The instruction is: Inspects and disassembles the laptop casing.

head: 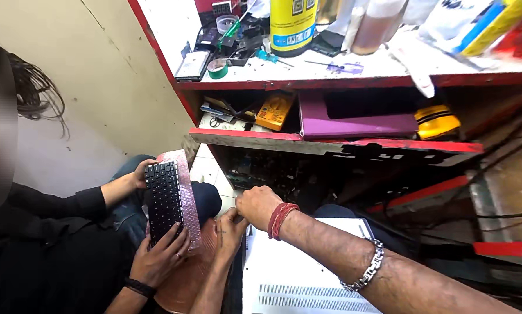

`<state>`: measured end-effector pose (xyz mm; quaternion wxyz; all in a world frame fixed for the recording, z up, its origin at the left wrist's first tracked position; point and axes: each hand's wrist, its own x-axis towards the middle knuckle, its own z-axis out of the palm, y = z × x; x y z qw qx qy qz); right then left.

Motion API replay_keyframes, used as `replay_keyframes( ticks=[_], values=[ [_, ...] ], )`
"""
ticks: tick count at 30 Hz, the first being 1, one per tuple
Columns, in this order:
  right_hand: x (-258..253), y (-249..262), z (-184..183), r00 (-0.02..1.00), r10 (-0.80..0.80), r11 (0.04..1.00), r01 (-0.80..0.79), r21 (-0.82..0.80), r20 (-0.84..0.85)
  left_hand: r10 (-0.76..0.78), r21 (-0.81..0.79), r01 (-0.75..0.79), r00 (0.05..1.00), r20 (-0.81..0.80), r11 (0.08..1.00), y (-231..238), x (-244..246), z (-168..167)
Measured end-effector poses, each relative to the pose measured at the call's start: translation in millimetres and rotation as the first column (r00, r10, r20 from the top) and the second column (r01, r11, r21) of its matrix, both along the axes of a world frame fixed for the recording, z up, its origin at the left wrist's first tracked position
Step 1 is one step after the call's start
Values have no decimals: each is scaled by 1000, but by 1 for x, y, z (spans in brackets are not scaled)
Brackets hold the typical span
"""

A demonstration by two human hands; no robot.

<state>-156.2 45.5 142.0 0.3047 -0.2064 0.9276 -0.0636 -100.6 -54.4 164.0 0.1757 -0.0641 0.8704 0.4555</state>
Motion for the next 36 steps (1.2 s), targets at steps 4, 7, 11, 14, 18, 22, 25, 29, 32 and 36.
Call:
replay_keyframes(
  ticks=[4, 7, 11, 14, 18, 22, 25, 29, 32, 36],
  values=[
    [-2, 12, -6, 994, 94, 995, -96, -40, -58, -60, -43, 59, 998, -16, 997, -10, 1, -18],
    [-2, 22, -6, 992, 89, 986, -100, -130, -85, -146, -87, 145, 989, -5, 986, -15, 3, -22],
    [3, 42, 3, 992, 28, 965, -59, -254, -125, -181, -89, 177, 983, -42, 980, -10, 2, -18],
    [14, 76, 6, 959, -155, 929, 60, -365, -236, -132, 90, 191, 886, -444, 977, -27, -4, -126],
    [35, 136, -13, 892, -328, 920, 228, -319, -311, 237, 729, -314, 948, 210, 609, 1, 3, -134],
    [59, 171, -52, 889, -341, 923, 255, -289, -305, 169, 721, -649, 760, 627, 242, 32, 4, -111],
    [66, 175, -62, 881, -350, 904, 228, -361, -320, 173, 707, -674, 739, 651, 216, 42, 3, -113],
    [63, 175, -70, 889, -338, 899, 206, -388, -310, 226, 686, -675, 738, 636, 271, 45, -3, -118],
    [61, 176, -75, 896, -333, 895, 202, -398, -293, 245, 682, -644, 764, 598, 345, 44, -4, -119],
    [59, 174, -72, 902, -329, 900, 210, -382, -279, 229, 702, -568, 820, 524, 430, 43, -6, -122]
  ],
)
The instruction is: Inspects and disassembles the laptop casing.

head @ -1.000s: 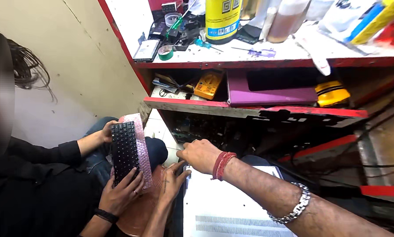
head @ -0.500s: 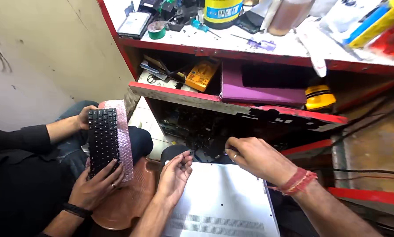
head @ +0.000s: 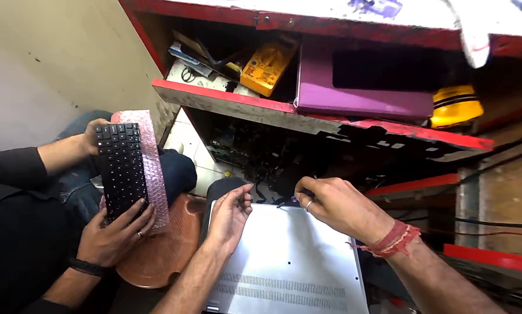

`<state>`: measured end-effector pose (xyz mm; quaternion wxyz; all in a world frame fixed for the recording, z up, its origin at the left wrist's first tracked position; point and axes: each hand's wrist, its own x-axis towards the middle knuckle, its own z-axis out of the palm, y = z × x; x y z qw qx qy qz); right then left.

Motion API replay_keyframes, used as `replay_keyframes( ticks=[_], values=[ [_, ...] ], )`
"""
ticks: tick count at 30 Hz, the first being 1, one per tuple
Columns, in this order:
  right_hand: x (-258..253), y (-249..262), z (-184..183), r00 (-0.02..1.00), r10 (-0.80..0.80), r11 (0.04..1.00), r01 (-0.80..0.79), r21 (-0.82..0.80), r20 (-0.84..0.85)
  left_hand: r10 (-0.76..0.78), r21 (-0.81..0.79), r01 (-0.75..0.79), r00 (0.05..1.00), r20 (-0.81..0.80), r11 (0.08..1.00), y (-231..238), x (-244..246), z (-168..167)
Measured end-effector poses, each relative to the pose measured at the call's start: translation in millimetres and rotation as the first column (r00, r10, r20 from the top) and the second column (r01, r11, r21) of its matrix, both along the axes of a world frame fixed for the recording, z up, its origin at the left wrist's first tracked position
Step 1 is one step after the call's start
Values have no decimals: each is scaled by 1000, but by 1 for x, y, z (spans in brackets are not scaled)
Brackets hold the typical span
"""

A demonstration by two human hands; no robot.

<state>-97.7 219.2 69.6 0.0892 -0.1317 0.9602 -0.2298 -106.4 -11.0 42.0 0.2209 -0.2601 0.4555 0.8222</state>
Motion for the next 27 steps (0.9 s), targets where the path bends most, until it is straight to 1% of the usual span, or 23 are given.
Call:
replay_keyframes(
  ticks=[3, 6, 9, 11, 13, 15, 16, 17, 18, 19, 20, 21, 22, 23, 24, 25, 27],
  values=[
    [-3, -6, 5, 1000, -1, 999, 0, 46, 20, -82, -54, 76, 989, -126, 996, 1, 0, -3],
    [-10, -18, 19, 991, -45, 987, 25, 159, 123, -211, -198, 170, 954, -210, 965, 2, -2, -3],
    [-16, -34, 33, 978, -89, 968, 41, 248, 188, -360, -393, 243, 897, -258, 887, 4, -6, -7],
    [-18, -43, 39, 973, -95, 960, 33, 279, 212, -487, -517, 304, 832, -265, 800, 3, -8, -8],
    [-20, -48, 44, 965, -80, 954, 1, 299, 252, -547, -564, 332, 794, -265, 756, 2, -6, -9],
    [-20, -40, 45, 970, -63, 966, 0, 259, 233, -576, -584, 344, 771, -271, 735, -5, -1, -12],
    [-19, -30, 45, 978, -75, 977, 33, 210, 197, -566, -572, 341, 777, -275, 746, -7, 0, -11],
    [-16, -17, 47, 983, -109, 985, 86, 152, 149, -529, -525, 331, 799, -285, 784, -8, 2, -11],
    [-12, -2, 50, 982, -156, 983, 144, 112, 107, -471, -434, 327, 836, -282, 840, -8, 2, -9],
    [-6, 14, 55, 976, -204, 976, 196, 98, 77, -383, -293, 305, 885, -264, 906, -7, 1, -6],
    [0, 29, 59, 966, -249, 964, 242, 110, 61, -269, -123, 248, 939, -212, 961, -6, 1, -3],
    [8, 42, 61, 956, -288, 950, 280, 136, 48, -164, 37, 170, 978, -128, 985, -5, 1, -1],
    [16, 54, 59, 948, -317, 936, 308, 169, 25, -75, 159, 80, 996, -40, 984, -3, 1, 2],
    [23, 62, 55, 940, -340, 921, 333, 203, 2, -14, 237, 7, 1000, 28, 971, -1, 2, 5],
    [30, 68, 50, 931, -364, 907, 356, 223, -5, 16, 279, -36, 997, 73, 960, 1, 3, 7],
    [36, 71, 46, 920, -393, 896, 382, 227, 1, 29, 289, -59, 994, 104, 956, 3, 4, 8],
    [46, 72, 39, 901, -433, 883, 420, 211, 20, 70, 245, -107, 986, 154, 964, 9, 9, 9]
  ],
)
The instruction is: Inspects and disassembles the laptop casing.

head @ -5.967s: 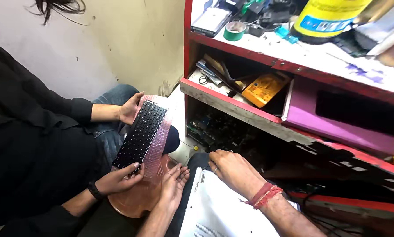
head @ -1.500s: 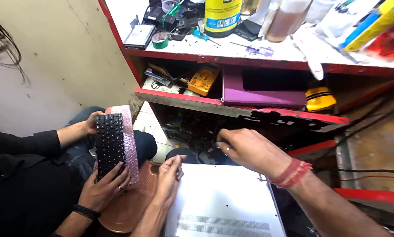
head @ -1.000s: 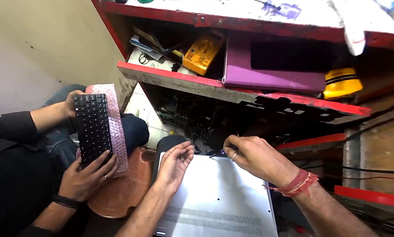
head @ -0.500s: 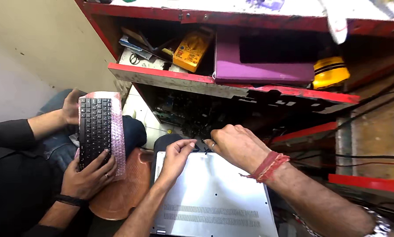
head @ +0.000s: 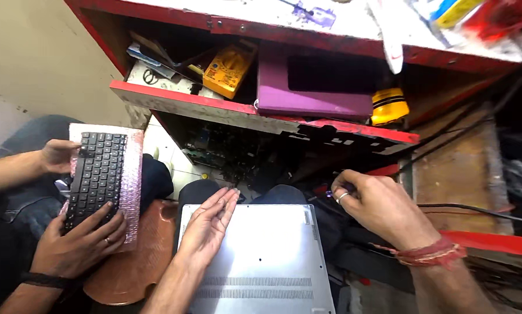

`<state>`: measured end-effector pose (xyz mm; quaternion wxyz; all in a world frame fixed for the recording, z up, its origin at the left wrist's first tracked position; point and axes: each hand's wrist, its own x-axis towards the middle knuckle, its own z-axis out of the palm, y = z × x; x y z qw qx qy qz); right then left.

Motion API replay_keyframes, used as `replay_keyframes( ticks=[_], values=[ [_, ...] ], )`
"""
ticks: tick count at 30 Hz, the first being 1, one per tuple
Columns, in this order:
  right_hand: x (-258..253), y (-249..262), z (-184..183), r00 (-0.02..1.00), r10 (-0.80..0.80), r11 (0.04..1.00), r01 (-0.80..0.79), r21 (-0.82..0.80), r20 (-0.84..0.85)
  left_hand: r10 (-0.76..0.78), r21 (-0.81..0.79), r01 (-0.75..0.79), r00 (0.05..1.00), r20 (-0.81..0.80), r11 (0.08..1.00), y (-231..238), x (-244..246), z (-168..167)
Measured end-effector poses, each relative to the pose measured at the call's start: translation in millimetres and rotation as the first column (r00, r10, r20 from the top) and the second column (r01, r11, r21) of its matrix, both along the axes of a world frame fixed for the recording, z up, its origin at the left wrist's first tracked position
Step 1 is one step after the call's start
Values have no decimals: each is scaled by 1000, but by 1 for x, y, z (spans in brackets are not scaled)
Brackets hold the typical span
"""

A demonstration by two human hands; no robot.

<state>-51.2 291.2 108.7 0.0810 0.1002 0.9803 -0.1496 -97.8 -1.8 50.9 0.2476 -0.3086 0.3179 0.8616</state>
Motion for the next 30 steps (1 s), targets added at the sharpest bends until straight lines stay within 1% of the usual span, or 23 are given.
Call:
replay_keyframes(
  ticks=[3, 7, 10, 14, 20, 24, 27, 29, 30],
  values=[
    [7, -1, -8, 999, -40, 999, 40, -20, 12, 73, -126, -64, 995, 67, 990, 8, 4, 5],
    [7, -1, -13, 998, -51, 999, 51, -9, 45, 127, -179, -113, 990, 68, 977, 8, 6, 9],
    [8, -1, -14, 996, -58, 998, 59, -14, 65, 156, -174, -142, 985, 69, 974, 8, 6, 11],
    [7, -4, -14, 995, -74, 997, 76, -23, 63, 142, -146, -129, 986, 85, 981, 8, 6, 14],
    [5, -14, -10, 992, -111, 992, 107, 60, 62, 98, -95, -92, 993, 63, 991, 5, 10, 17],
    [-5, -25, -3, 970, -171, 977, 144, 157, 175, 91, -83, -87, 995, 45, 993, 0, 14, 14],
    [-2, -36, 1, 983, -124, 982, 103, 156, 133, 57, -118, -54, 998, 27, 992, -1, 17, 16],
    [-2, -38, 0, 988, -24, 988, 0, 155, 152, 67, -125, -63, 997, 26, 990, 1, 19, 18],
    [-2, -36, -2, 985, 57, 987, -80, 139, 163, 76, -125, -72, 997, 30, 990, 1, 19, 19]
  ],
)
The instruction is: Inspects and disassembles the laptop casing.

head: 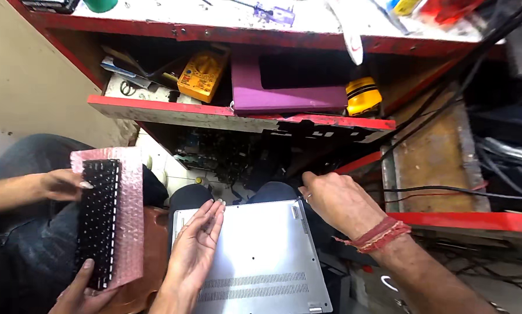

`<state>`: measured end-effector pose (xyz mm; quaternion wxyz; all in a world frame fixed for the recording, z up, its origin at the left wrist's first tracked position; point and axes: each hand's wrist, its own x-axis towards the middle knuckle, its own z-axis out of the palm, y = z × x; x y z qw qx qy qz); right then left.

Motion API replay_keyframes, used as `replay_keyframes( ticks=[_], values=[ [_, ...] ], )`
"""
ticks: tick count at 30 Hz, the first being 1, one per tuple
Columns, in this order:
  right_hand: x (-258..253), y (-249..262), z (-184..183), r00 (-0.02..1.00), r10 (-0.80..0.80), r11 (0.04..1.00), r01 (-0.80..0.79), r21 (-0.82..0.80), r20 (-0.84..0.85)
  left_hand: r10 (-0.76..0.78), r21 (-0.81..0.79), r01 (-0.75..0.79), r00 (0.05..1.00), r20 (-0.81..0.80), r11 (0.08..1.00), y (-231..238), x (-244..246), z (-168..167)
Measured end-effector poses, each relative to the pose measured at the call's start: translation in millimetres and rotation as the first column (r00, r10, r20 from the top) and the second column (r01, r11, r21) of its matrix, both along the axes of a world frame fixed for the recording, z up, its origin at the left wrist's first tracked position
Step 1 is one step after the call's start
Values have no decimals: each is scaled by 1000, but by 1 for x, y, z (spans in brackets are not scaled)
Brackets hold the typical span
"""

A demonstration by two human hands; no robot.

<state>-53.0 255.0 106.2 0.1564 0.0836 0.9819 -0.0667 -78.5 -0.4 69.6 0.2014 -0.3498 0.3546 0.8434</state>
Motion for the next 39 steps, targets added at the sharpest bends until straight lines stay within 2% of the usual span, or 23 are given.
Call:
replay_keyframes(
  ticks=[3, 4, 6, 8, 9, 11, 13, 14, 16, 18, 20, 22, 24, 26, 27, 29, 31, 33, 36, 39],
  values=[
    [-6, 14, -9, 962, 273, 959, -271, -85, 17, 4, 14, -4, 1000, -4, 1000, -1, 1, 0],
    [-9, 17, -9, 952, 305, 948, -300, -108, 32, 1, 22, -1, 1000, -10, 1000, -2, 2, -1],
    [-13, 16, 0, 970, 218, 974, -208, -92, 112, -7, 30, 7, 1000, -15, 1000, -4, 4, -3],
    [-17, 10, 11, 979, 31, 998, -41, 43, 201, -4, 33, 4, 1000, -3, 999, -5, 6, -4],
    [-18, 9, 13, 976, -1, 995, -21, 101, 217, -4, 29, 4, 1000, 5, 1000, -6, 6, -3],
    [-15, 8, 11, 980, 102, 987, -121, 109, 171, -2, 20, 2, 1000, 15, 1000, -6, 7, -2],
    [-10, 11, 3, 952, 296, 954, -298, 16, 77, 4, 23, -5, 1000, 22, 1000, -7, 9, -1],
    [-10, 10, 3, 939, 333, 943, -332, -33, 87, 9, 23, -9, 1000, 25, 1000, -9, 10, 1],
    [-12, 8, 7, 948, 277, 961, -274, -45, 156, 24, 18, -24, 999, 29, 1000, -11, 11, 4],
    [-15, 5, 13, 969, 160, 984, -171, 44, 188, 33, 14, -33, 999, 26, 999, -16, 13, 5],
    [-11, 5, 12, 971, 206, 970, -219, 106, 122, 21, 6, -21, 1000, 15, 1000, -22, 15, 3],
    [-5, 8, 10, 949, 308, 950, -310, 26, 62, 20, 0, -20, 1000, -3, 1000, -28, 16, 0],
    [-5, 11, 16, 954, 272, 962, -273, -11, 122, 24, -2, -24, 1000, -13, 1000, -31, 17, -2],
    [-11, 13, 17, 959, 200, 970, -223, 97, 203, 35, -10, -35, 999, -19, 999, -32, 18, -1],
    [-11, 15, 13, 961, 226, 961, -247, 125, 160, 44, -11, -44, 999, -20, 999, -32, 19, 0],
    [-7, 22, 4, 940, 337, 939, -339, 49, 45, 66, -11, -66, 998, -20, 998, -32, 19, 2],
    [-7, 23, 5, 936, 344, 939, -344, -18, 75, 88, -12, -88, 996, -18, 996, -33, 19, 5],
    [-3, 20, 12, 952, 300, 952, -303, 38, 54, 102, -20, -102, 995, -15, 995, -34, 18, 6],
    [-1, 24, 10, 918, 395, 917, -392, 79, -28, 109, -21, -109, 994, -21, 994, -37, 16, 7],
    [-3, 20, 14, 922, 385, 919, -387, 76, 32, 116, -23, -116, 993, -36, 993, -42, 17, 5]
  ],
)
